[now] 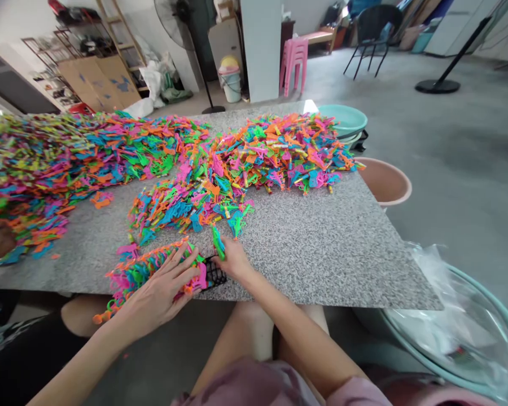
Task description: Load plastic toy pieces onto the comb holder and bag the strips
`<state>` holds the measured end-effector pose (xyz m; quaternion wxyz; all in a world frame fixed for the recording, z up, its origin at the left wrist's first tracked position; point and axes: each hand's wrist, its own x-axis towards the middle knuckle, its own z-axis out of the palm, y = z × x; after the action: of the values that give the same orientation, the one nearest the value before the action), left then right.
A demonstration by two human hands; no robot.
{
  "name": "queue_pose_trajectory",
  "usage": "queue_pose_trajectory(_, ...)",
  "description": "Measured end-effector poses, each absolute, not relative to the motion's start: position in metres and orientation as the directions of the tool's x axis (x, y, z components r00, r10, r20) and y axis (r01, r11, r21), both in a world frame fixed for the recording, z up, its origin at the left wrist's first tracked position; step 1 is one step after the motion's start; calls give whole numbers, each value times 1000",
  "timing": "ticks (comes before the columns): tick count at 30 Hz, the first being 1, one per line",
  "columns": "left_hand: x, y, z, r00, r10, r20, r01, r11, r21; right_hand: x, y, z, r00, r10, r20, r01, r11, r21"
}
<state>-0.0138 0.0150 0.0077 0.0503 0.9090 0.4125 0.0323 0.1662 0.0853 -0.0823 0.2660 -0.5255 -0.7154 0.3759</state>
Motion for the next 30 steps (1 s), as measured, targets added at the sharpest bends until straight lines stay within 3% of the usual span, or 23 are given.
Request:
queue_pose_trajectory(3,-14,15,6,664,747,25,741,-662,110,154,94,-93,-347,933,99,466,263,-845)
queue_pose_trajectory(7,-15,16,5,667,745,21,740,-666,92,151,95,-101,-384,921,64,510,269,-817)
queue_pose_trajectory(11,-13,15,7,664,747,22,742,-663,100,152,96,-88,-529,840,121,521,434,-735)
queue_pose_trajectory(15,-10,14,9,618,783,65,775,-621,118,146,112,-69,-648,761,39,568,517,-640)
queue_pose_trajectory(21,-10,18,9,671,741,12,737,-669,99,134,137,-77,-748,663,26,489,577,-654)
queue_pose_trajectory(27,-9,21,9,657,754,-2,749,-652,118,152,121,-87,-645,747,161,481,560,-675)
queue_pose_trajectory(30,-9,18,10,647,762,13,756,-644,120,183,128,-75,-428,889,165,658,432,-617)
